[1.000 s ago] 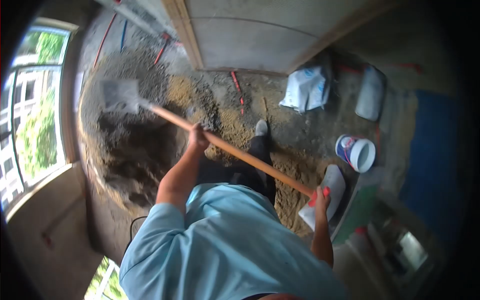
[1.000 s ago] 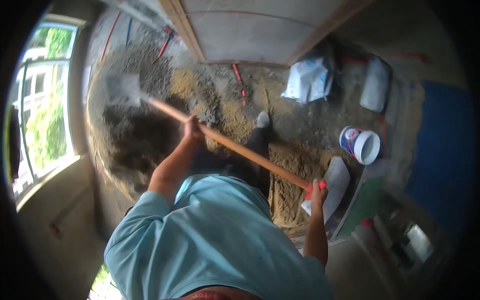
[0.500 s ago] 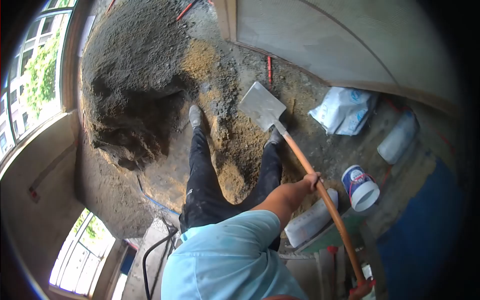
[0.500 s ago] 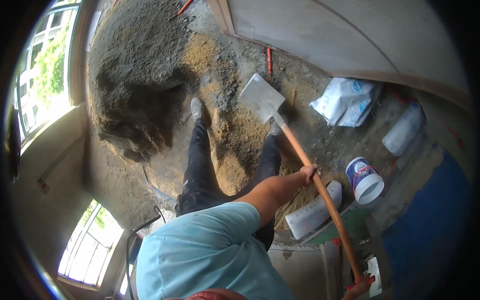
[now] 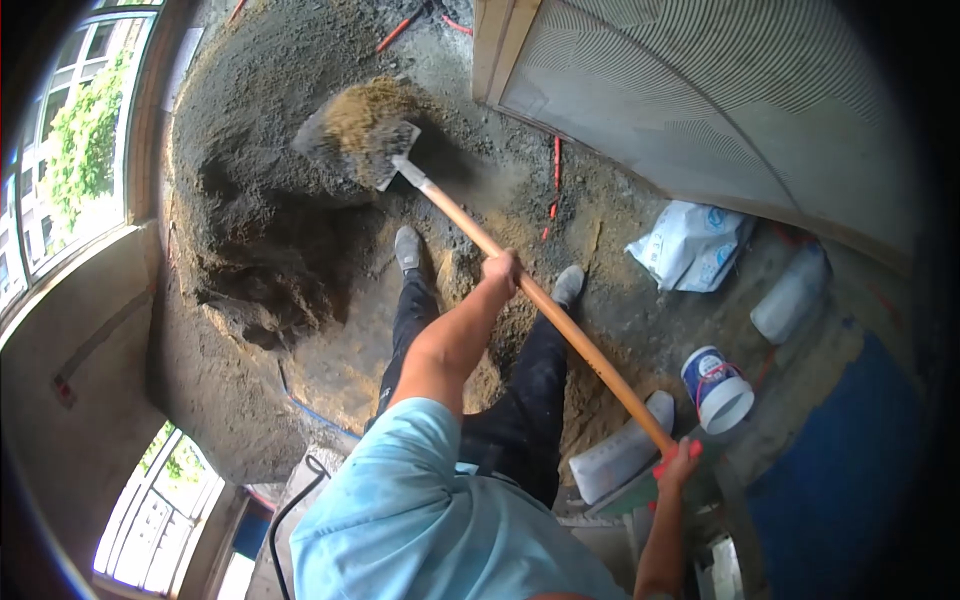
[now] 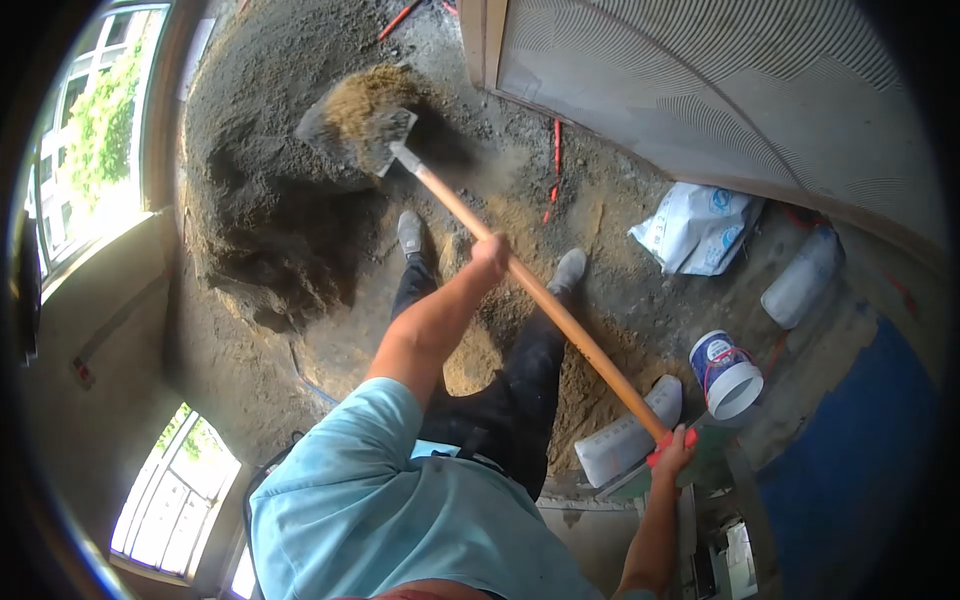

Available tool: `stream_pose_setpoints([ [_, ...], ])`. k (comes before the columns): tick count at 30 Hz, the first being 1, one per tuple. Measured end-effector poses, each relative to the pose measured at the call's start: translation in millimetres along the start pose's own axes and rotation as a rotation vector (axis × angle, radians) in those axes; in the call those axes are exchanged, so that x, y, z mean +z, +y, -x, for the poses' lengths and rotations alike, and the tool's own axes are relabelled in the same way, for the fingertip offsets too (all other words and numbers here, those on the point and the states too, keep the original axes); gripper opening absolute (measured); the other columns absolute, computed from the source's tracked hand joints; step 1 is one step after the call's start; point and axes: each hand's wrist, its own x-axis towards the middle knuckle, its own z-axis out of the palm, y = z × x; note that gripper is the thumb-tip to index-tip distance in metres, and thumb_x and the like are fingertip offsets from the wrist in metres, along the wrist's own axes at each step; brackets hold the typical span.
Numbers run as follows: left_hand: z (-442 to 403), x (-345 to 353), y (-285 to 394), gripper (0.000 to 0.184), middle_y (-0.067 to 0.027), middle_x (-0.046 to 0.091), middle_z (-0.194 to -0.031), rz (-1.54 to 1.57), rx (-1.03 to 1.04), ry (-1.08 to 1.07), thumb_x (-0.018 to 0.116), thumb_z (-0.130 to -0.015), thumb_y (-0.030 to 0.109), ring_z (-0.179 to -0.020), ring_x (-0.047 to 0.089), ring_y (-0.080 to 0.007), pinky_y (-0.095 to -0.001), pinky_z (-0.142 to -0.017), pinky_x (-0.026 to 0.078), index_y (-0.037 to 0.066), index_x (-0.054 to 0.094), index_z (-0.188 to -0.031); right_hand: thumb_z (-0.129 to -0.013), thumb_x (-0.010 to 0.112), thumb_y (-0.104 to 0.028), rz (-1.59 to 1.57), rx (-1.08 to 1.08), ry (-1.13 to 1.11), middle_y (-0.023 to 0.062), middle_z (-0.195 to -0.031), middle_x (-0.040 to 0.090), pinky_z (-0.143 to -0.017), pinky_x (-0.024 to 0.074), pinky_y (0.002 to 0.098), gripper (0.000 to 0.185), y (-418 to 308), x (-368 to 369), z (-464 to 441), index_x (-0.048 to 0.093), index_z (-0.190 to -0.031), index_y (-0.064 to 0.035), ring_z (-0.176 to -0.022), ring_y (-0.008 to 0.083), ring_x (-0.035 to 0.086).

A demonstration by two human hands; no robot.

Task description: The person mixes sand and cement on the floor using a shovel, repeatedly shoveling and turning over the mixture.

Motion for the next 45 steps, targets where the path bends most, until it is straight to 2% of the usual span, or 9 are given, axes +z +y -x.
stream_pose_setpoints([
  [5,40,-60,129,0.015,-0.0093,0.050,-0.062,0.316,0.127,-0.161,0.056,-0.076,0.010,-0.054,0.053,-0.0236,-0.0376,-0.051,0.048,0.005,0.046,-0.085,-0.080,0.060,-0.026,-0.153,-0.293,0.063,0.0050,-0.065,0.052,-0.045,0.0407,0.0274,0.025,-24,85,55,0.051,-0.078,-0.0028,-0.050,0.0150,0.049],
  [13,121,-172,300,0.008,-0.0064,0.047,-0.058,0.307,0.540,-0.212,0.054,-0.077,0.012,-0.048,0.047,-0.0187,-0.0310,-0.047,0.045,0.008,0.047,-0.075,-0.072,0.071,-0.022,-0.206,-1.443,-0.469,0.0155,-0.106,0.051,-0.088,0.0415,0.0444,0.043,-38,185,157,0.049,-0.103,-0.0018,-0.099,0.0356,0.051],
  [19,148,-123,223,0.016,-0.0067,0.052,-0.065,0.310,0.368,-0.566,0.062,-0.075,0.014,-0.060,0.053,-0.0204,-0.0349,-0.063,0.048,0.007,0.048,-0.081,-0.069,0.069,-0.005,-0.225,-0.602,-0.766,0.0119,-0.103,0.058,-0.084,0.0435,0.0345,0.040,26,109,88,0.053,-0.106,0.0028,-0.092,0.0230,0.057],
  [25,114,19,29,0.016,-0.0081,0.050,-0.063,0.048,0.101,-0.174,0.059,-0.074,0.013,-0.054,0.053,-0.0227,-0.0379,-0.048,0.047,0.006,0.048,-0.083,-0.080,0.064,-0.025,-0.295,0.011,-0.066,0.0084,-0.089,0.055,-0.070,0.0452,0.0298,0.037,86,-33,34,0.053,-0.101,0.0023,-0.080,0.0183,0.054],
  [28,146,69,-98,0.009,-0.0082,0.054,-0.068,-0.083,-0.230,-0.165,0.058,-0.076,0.010,-0.057,0.055,-0.0218,-0.0359,-0.050,0.048,0.005,0.052,-0.081,-0.081,0.061,-0.031,-0.044,-0.187,0.067,0.0095,-0.092,0.054,-0.068,0.0457,0.0326,0.038,180,-191,-29,0.052,-0.102,-0.0002,-0.079,0.0204,0.054],
  [33,166,111,-277,0.019,-0.0110,0.057,-0.069,-0.311,-0.296,-0.263,0.061,-0.073,0.016,-0.059,0.056,-0.0215,-0.0353,-0.054,0.049,-0.001,0.055,-0.078,-0.082,0.059,-0.032,-0.003,-0.053,0.204,0.0083,-0.085,0.052,-0.058,0.0443,0.0327,0.035,39,-274,39,0.052,-0.099,-0.0019,-0.070,0.0191,0.052],
  [41,77,106,-146,0.017,-0.0115,0.058,-0.070,-0.344,-0.044,-0.177,0.057,-0.074,0.015,-0.060,0.059,-0.0241,-0.0378,-0.052,0.049,0.000,0.056,-0.080,-0.083,0.057,-0.034,-0.180,0.172,-0.073,0.0062,-0.075,0.053,-0.044,0.0415,0.0266,0.034,-47,-158,39,0.048,-0.099,-0.0055,-0.058,0.0160,0.053],
  [44,-9,59,13,0.015,-0.0078,0.055,-0.069,-0.614,0.168,-0.108,0.054,-0.079,0.018,-0.058,0.056,-0.0231,-0.0350,-0.050,0.048,0.004,0.056,-0.081,-0.084,0.054,-0.022,-0.170,-0.249,-0.252,0.0019,-0.066,0.050,-0.039,0.0393,0.0259,0.017,-41,-11,58,0.047,-0.086,-0.0074,-0.050,0.0110,0.048],
  [45,-85,17,32,0.013,-0.0070,0.053,-0.065,-0.077,0.418,-0.687,0.049,-0.080,0.016,-0.058,0.054,-0.0215,-0.0367,-0.053,0.047,0.004,0.052,-0.078,-0.083,0.054,-0.016,-0.227,-0.122,-0.285,0.0022,-0.066,0.050,-0.045,0.0392,0.0241,0.013,-93,42,115,0.048,-0.082,-0.0047,-0.055,0.0102,0.048],
])
